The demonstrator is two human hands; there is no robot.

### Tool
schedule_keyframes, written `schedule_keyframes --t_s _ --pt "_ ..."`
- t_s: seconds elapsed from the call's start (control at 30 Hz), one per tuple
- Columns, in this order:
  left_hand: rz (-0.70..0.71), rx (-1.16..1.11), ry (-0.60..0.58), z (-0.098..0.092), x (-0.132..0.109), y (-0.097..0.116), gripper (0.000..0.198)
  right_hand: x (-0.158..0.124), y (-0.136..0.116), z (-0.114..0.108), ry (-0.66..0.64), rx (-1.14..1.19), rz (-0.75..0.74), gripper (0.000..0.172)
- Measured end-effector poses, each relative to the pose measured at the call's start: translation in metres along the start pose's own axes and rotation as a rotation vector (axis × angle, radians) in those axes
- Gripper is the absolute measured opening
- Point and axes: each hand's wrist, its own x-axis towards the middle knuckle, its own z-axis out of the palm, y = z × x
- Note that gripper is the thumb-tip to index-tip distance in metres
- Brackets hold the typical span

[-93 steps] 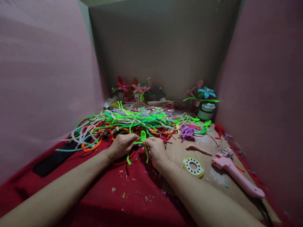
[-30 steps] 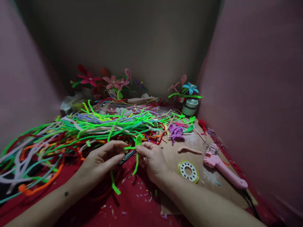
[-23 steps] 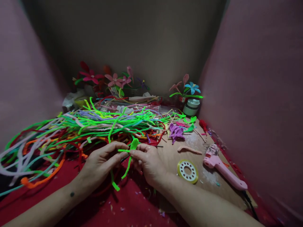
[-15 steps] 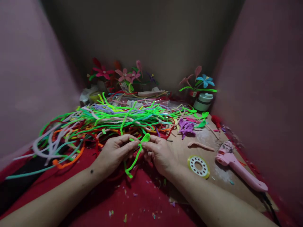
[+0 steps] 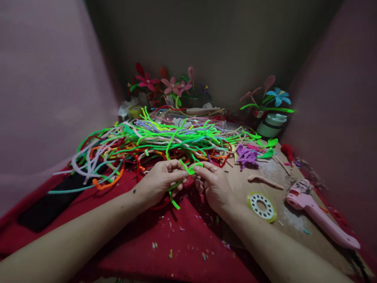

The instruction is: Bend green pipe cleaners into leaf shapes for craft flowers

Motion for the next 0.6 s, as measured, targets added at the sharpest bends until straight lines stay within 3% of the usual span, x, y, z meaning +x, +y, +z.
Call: schedule_keyframes --t_s 0.23,0.43,0.6 --pt "0.0 -0.003 -0.009 0.0006 -0.0011 -0.0004 0.022 -0.0004 0.0006 -0.0031 0.055 -0.12 -0.056 0.025" --pt "0.007 0.069 0.02 0.0001 -0.0035 0.0019 0.02 -0.0034 -0.0022 0.0012 0.041 -0.187 -0.084 0.022" --pt "-0.03 0.05 0.047 0.0028 -0.004 0.0032 0.015 -0.0052 -0.0045 0.0017 0.04 -0.381 -0.182 0.015"
